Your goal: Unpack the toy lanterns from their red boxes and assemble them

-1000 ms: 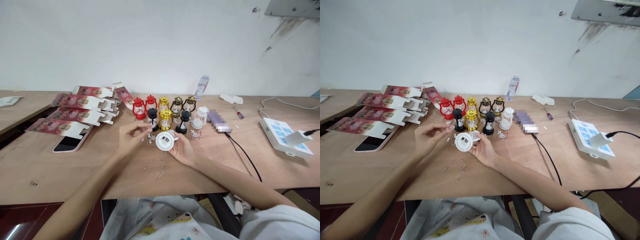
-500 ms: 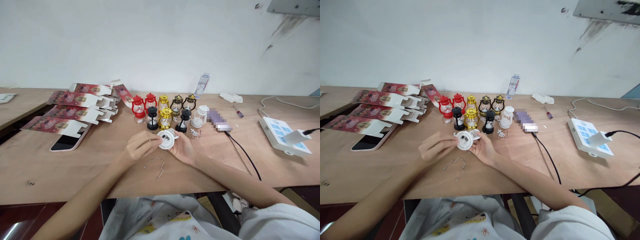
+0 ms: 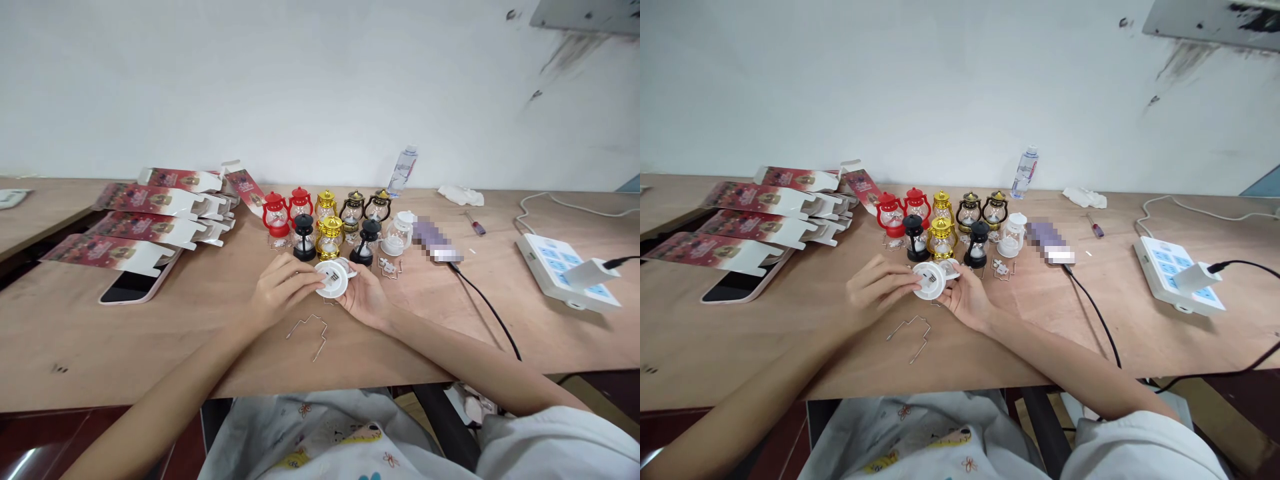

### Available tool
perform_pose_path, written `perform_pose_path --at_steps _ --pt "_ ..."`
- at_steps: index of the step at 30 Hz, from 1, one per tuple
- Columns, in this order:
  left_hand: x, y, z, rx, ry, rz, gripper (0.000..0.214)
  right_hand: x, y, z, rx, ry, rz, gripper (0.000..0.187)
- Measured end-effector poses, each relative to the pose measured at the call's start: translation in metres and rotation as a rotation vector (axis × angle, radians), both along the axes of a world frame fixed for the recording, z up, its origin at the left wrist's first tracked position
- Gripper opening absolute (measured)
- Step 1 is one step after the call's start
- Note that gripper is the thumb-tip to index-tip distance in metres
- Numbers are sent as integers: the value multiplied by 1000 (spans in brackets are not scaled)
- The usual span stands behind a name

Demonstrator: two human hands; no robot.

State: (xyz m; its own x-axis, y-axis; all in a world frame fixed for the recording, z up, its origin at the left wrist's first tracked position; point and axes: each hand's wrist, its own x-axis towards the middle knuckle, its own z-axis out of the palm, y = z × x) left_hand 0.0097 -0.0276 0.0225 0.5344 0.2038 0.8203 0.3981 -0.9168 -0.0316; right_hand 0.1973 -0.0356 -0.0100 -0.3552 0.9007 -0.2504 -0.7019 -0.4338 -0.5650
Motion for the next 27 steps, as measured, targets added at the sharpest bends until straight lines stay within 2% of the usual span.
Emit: perform_pose_path --at_steps 4,10,17,27 --pt "-4 4 -6 11 -15 -6 16 1 0 -1 19 3 10 14" --pt "-3 2 -10 63 -98 92 17 1 1 -2 43 2 23 12" --pt "2 -5 0 124 -45 4 12 0 -1 0 2 17 11 13" --pt "4 -3 -9 91 -58 22 16 1 -1 -2 28 23 31 13"
